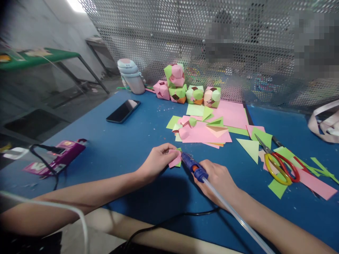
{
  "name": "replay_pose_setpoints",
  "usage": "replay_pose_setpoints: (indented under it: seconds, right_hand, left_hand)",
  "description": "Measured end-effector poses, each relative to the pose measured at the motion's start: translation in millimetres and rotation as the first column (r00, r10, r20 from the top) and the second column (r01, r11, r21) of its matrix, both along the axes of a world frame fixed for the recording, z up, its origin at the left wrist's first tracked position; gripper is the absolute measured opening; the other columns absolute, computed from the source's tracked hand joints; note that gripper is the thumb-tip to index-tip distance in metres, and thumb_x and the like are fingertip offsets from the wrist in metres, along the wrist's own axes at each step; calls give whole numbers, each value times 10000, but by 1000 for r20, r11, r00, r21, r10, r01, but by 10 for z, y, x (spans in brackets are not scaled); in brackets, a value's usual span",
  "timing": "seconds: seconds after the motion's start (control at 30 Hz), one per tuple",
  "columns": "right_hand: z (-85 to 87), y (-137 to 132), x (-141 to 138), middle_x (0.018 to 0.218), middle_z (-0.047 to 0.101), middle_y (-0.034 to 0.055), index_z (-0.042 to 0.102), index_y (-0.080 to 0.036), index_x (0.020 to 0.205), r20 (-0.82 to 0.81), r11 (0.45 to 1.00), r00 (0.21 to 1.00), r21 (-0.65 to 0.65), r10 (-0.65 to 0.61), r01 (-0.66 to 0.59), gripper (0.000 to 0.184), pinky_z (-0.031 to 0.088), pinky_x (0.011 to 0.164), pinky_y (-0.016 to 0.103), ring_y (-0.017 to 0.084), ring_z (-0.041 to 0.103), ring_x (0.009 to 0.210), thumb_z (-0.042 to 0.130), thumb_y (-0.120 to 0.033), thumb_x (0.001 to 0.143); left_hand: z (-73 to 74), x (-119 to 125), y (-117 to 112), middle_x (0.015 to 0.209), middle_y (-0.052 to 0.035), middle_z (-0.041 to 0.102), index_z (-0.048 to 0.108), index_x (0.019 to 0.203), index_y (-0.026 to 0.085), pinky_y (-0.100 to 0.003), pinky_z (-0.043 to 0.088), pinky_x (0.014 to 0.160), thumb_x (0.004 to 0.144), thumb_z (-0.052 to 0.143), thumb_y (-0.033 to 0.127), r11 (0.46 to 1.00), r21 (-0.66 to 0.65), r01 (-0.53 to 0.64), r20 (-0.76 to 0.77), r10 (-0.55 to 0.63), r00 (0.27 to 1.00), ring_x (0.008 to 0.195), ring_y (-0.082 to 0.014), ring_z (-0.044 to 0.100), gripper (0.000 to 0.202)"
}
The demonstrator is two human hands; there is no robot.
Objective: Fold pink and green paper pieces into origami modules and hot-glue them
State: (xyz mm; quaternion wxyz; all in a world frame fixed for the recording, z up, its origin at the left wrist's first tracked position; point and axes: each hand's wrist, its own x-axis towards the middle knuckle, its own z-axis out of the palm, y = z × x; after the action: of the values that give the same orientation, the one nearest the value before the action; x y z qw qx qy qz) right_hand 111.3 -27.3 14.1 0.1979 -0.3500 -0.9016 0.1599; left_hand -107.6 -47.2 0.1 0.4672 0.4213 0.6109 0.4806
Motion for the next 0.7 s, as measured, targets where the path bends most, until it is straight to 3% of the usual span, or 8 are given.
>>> replay_pose_setpoints:
  seconds: [0.7]
  right_hand:
    - [45, -11, -7, 637, 558, -9, 484, -203, 788, -13, 999, 1000, 38, 14, -14, 107, 368, 526, 236, 126, 535, 534, 503, -268, 871]
  left_hand:
    - [41, 26, -22, 613, 19, 594, 600, 752, 147, -201, 382, 507, 700, 656, 269, 999, -36, 17, 89, -14, 996, 540, -104, 535, 144]
